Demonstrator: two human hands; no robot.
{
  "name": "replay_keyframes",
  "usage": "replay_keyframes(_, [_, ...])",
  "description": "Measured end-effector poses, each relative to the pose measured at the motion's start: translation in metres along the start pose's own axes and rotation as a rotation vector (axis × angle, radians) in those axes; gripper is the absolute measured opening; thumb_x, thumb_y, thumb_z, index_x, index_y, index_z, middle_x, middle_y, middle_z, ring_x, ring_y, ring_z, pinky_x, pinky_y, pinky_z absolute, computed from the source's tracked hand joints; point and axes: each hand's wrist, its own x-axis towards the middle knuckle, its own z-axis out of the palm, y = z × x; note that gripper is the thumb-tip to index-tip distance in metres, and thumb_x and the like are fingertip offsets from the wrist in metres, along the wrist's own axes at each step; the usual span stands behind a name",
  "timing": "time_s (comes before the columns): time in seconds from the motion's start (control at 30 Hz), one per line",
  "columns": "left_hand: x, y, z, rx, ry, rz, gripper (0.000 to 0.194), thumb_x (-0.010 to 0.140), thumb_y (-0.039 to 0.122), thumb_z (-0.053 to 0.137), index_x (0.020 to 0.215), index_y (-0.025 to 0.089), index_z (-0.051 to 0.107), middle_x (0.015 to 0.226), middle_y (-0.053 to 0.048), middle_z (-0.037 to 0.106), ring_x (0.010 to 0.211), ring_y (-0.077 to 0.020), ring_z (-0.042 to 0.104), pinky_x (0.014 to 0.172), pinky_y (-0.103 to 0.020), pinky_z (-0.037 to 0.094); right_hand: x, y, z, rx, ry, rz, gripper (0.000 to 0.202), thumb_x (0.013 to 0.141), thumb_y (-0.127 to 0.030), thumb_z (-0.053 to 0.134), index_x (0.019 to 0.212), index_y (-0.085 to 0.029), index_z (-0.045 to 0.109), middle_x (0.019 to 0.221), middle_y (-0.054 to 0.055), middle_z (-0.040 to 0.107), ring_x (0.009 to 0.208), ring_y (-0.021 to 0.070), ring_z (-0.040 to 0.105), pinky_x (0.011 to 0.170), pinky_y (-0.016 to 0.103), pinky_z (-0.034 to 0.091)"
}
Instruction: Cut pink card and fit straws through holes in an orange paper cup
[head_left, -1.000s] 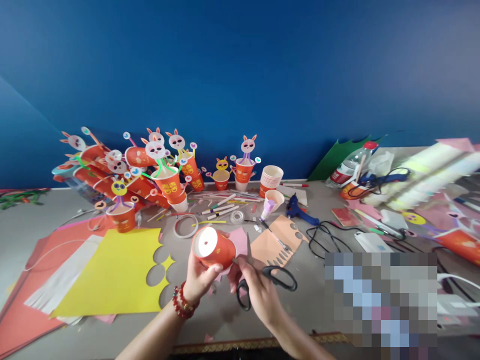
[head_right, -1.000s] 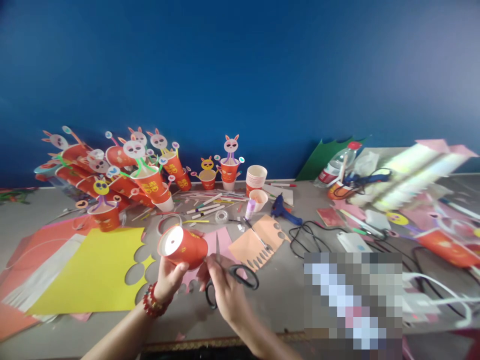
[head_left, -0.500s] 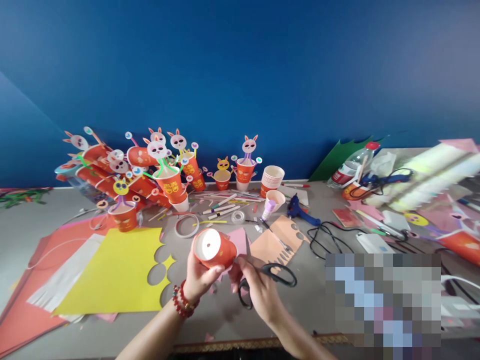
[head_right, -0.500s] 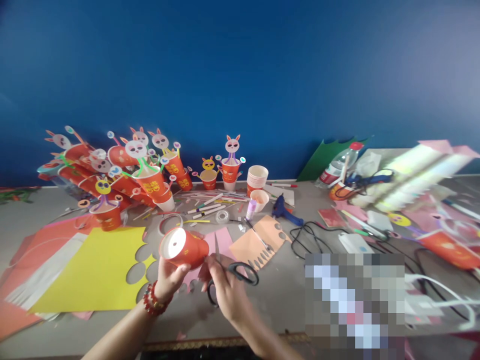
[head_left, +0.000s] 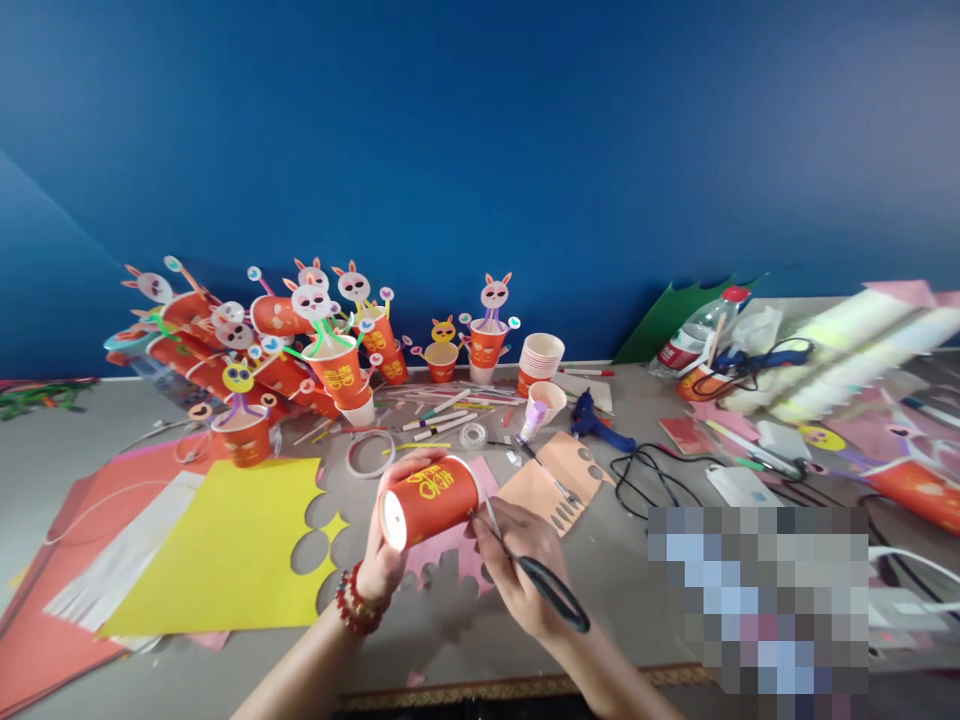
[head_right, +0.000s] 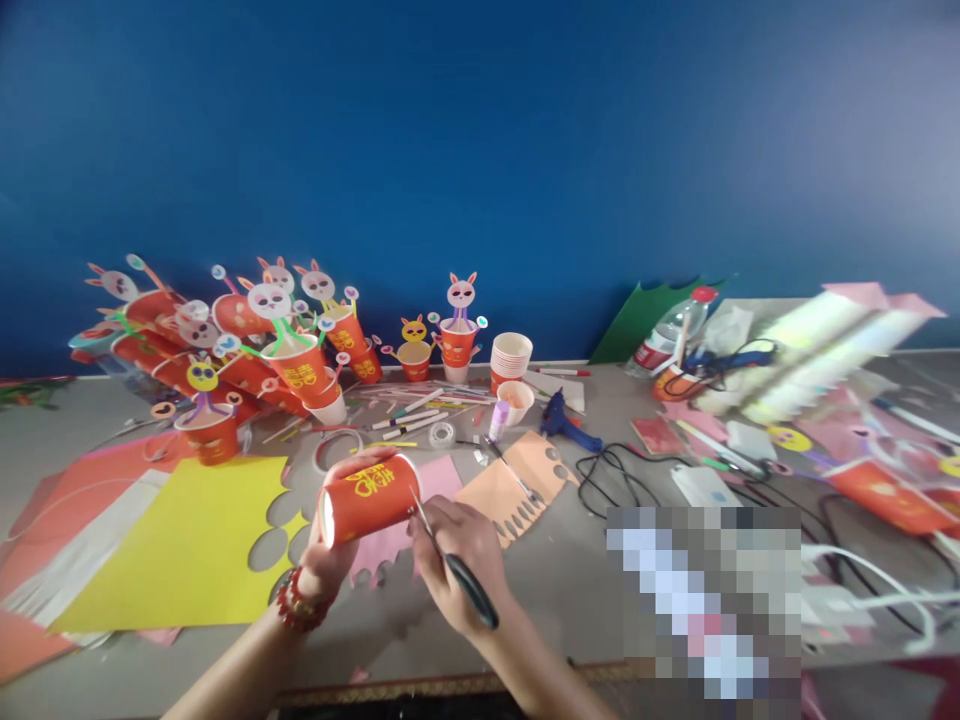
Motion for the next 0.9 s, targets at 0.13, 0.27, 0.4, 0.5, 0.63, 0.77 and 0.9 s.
replay_keyframes(0.13, [0.003, 0.001, 0.001, -0.067, -0.059, -0.005, 0.079, 0.066, 0.072, 0.07, 0.126, 0.024, 0.054, 0.134, -0.016, 0.056, 0.13, -0.0402, 0.047, 0.109, -0.061, 0.036, 0.007, 0.0, -0.006, -0.128, -0.001, -0.1, 0.033, 0.1, -0.022, 0.037, 0.072, -0.02, 0.053, 0.066, 0.003, 0.058, 0.059, 0.0148, 0.056, 0.059, 0.025, 0.04])
replay_keyframes(0.27, [0.003, 0.004, 0.0, -0.036, -0.056, 0.008, 0.076, 0.068, 0.07, 0.071, 0.124, 0.022, 0.054, 0.131, -0.016, 0.057, 0.129, -0.0398, 0.047, 0.109, -0.061, 0.035, 0.004, -0.001, -0.004, -0.04, -0.003, 0.029, 0.039, 0.103, -0.028, 0.036, 0.069, -0.02, 0.054, 0.062, 0.002, 0.058, 0.059, 0.0154, 0.057, 0.06, 0.026, 0.041])
replay_keyframes(0.4, [0.002, 0.009, -0.002, 0.045, -0.083, -0.006, 0.072, 0.071, 0.065, 0.071, 0.126, 0.021, 0.055, 0.123, -0.017, 0.062, 0.124, -0.0401, 0.053, 0.104, -0.06, 0.041, -0.002, 0.003, 0.007, 0.332, 0.01, 0.304, 0.046, 0.104, -0.042, 0.036, 0.071, -0.02, 0.059, 0.066, 0.003, 0.063, 0.058, 0.0157, 0.062, 0.056, 0.025, 0.048])
replay_keyframes(0.5, [0.004, 0.014, 0.0, 0.049, -0.094, 0.001, 0.069, 0.072, 0.063, 0.071, 0.125, 0.021, 0.055, 0.123, -0.017, 0.061, 0.124, -0.0403, 0.052, 0.105, -0.061, 0.04, -0.003, 0.005, 0.013, 0.569, 0.022, 0.437, 0.05, 0.102, -0.05, 0.035, 0.069, -0.02, 0.059, 0.064, 0.003, 0.062, 0.05, 0.0153, 0.062, 0.049, 0.025, 0.049])
replay_keyframes(0.63, [0.008, 0.018, 0.007, 0.02, -0.081, -0.033, 0.064, 0.075, 0.061, 0.069, 0.122, 0.021, 0.055, 0.127, -0.015, 0.058, 0.127, -0.0384, 0.05, 0.108, -0.059, 0.037, -0.003, 0.004, 0.009, 0.463, 0.061, 0.389, 0.047, 0.101, -0.048, 0.038, 0.07, -0.021, 0.058, 0.065, 0.003, 0.062, 0.055, 0.0159, 0.063, 0.056, 0.026, 0.052])
replay_keyframes(0.77, [0.009, 0.015, 0.008, -0.024, -0.093, -0.055, 0.067, 0.072, 0.061, 0.071, 0.123, 0.021, 0.054, 0.133, -0.015, 0.055, 0.128, -0.0373, 0.049, 0.108, -0.056, 0.037, -0.003, 0.003, 0.0, 0.157, 0.036, 0.256, 0.042, 0.102, -0.043, 0.04, 0.072, -0.02, 0.059, 0.066, 0.004, 0.063, 0.063, 0.0173, 0.062, 0.066, 0.029, 0.05])
replay_keyframes(0.9, [0.01, 0.016, 0.007, -0.05, -0.109, -0.114, 0.073, 0.073, 0.068, 0.066, 0.126, 0.019, 0.053, 0.136, -0.018, 0.053, 0.129, -0.0386, 0.047, 0.108, -0.056, 0.036, -0.004, 0.008, -0.002, 0.271, -0.025, 0.367, 0.044, 0.102, -0.047, 0.04, 0.077, -0.018, 0.062, 0.068, 0.004, 0.063, 0.06, 0.0157, 0.062, 0.06, 0.026, 0.052])
